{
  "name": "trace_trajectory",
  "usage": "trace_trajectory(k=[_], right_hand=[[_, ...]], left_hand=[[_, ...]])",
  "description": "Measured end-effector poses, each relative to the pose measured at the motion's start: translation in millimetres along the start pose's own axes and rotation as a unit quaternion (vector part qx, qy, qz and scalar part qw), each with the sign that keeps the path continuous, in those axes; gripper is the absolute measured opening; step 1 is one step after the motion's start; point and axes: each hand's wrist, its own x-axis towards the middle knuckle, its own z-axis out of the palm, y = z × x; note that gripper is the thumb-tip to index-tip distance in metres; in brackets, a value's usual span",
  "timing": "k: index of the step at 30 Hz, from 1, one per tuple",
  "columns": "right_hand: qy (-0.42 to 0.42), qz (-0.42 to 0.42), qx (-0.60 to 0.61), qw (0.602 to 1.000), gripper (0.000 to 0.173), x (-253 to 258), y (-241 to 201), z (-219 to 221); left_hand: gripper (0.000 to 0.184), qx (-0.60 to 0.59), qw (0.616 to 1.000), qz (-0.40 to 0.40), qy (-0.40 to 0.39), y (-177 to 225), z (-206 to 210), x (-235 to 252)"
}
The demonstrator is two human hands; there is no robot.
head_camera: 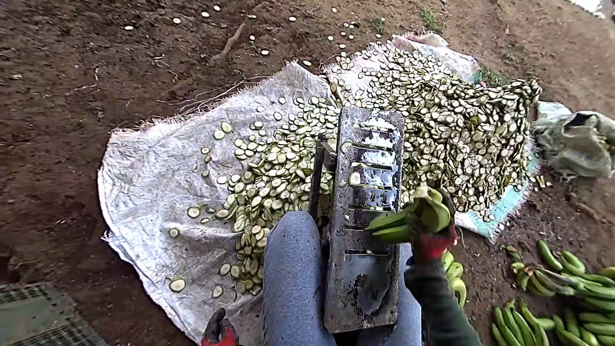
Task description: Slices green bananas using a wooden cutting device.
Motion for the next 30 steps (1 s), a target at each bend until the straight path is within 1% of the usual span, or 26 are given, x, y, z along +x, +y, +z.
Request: trace_trajectory(k=[1,2,4,5,6,7,8,9,12,13,14,15,16,17,18,21,22,23,24,25,27,29,30], right_hand=[[-0.014,-0.053,-0.015,0.998,0.075,38.5,0.6,29.5],[-0.025,-0.086,-0.026,0.996,0.074,76.5,0.2,58.1],[-0.011,-0.135,-0.052,0.989,0.076,143.0,2.5,106.3],[-0.015,-0.135,-0.062,0.989,0.077,159.5,-1.5,118.5],[-0.024,-0.131,-0.066,0.989,0.077,159.2,-5.1,121.2],[-0.033,-0.121,-0.064,0.99,0.074,143.0,-7.0,110.7],[-0.041,-0.103,-0.059,0.992,0.071,114.9,-8.4,87.9],[-0.051,-0.091,-0.05,0.993,0.068,77.7,-8.7,58.3],[-0.096,-0.111,0.014,0.989,0.07,-44.8,-1.4,-23.0],[-0.111,-0.11,0.035,0.987,0.07,-70.2,-0.4,-36.2],[-0.129,-0.125,0.042,0.983,0.068,-78.7,2.8,-39.4],[-0.14,-0.151,0.034,0.978,0.066,-70.3,5.3,-31.2],[-0.136,-0.175,0.031,0.975,0.063,-48.5,5.7,-11.3],[-0.117,-0.19,0.029,0.974,0.062,-18.4,8.1,15.0],[-0.096,-0.186,0.02,0.978,0.064,16.3,11.0,43.1],[-0.06,-0.109,0.022,0.992,0.076,111.6,8.9,114.8],[-0.056,-0.078,0.023,0.995,0.078,125.9,4.6,126.9],[-0.056,-0.056,0.03,0.996,0.079,124.6,0.6,129.1],[-0.057,-0.046,0.034,0.997,0.078,109.3,-0.8,121.0],[-0.058,-0.039,0.026,0.997,0.075,82.5,-0.6,101.8],[-0.067,-0.051,0.033,0.996,0.073,8.1,2.8,45.9],[-0.077,-0.063,0.076,0.992,0.07,-69.9,3.6,-9.1],[-0.081,-0.058,0.098,0.99,0.07,-94.9,5.5,-25.6]], left_hand=[[0.036,0.002,1.0,-0.004,0.001,0.0,-1.7,-2.5],[0.035,0.001,1.0,-0.006,0.004,1.0,-3.8,-4.2],[0.036,-0.012,1.0,0.001,0.017,2.1,-3.8,-10.6],[0.036,-0.018,1.0,0.001,0.024,5.3,-5.6,-13.2],[0.036,-0.017,0.999,-0.002,0.03,9.1,-9.4,-14.1],[0.035,-0.009,1.0,-0.006,0.025,9.5,-11.2,-14.2],[0.035,0.007,1.0,-0.011,0.01,6.7,-9.4,-14.0],[0.034,0.027,1.0,-0.012,-0.004,1.4,-5.9,-13.6],[0.035,0.084,0.996,-0.011,-0.026,-21.4,-0.6,-5.1],[0.034,0.092,0.995,-0.021,-0.029,-23.7,1.3,-3.8],[0.034,0.101,0.994,-0.032,-0.035,-24.1,3.2,-3.5],[0.033,0.11,0.993,-0.036,-0.037,-23.0,5.3,-3.8],[0.033,0.116,0.992,-0.035,-0.037,-21.2,6.6,-2.5],[0.033,0.118,0.992,-0.031,-0.034,-16.9,7.4,-1.1],[0.033,0.115,0.993,-0.026,-0.031,-10.7,7.5,-1.5],[0.034,0.086,0.996,0.007,-0.025,6.9,8.1,-4.4],[0.034,0.08,0.996,0.019,-0.022,5.2,7.0,-5.5],[0.034,0.078,0.996,0.026,-0.018,1.3,4.7,-5.4],[0.033,0.082,0.996,0.027,-0.02,-2.4,2.4,-4.7],[0.033,0.088,0.996,0.023,-0.024,-7.3,3.3,-3.8],[0.032,0.106,0.994,-0.001,-0.041,-19.1,8.0,-6.1],[0.033,0.141,0.987,-0.027,-0.071,-29.5,5.4,-8.3],[0.033,0.155,0.984,-0.042,-0.082,-30.8,5.5,-8.7]])
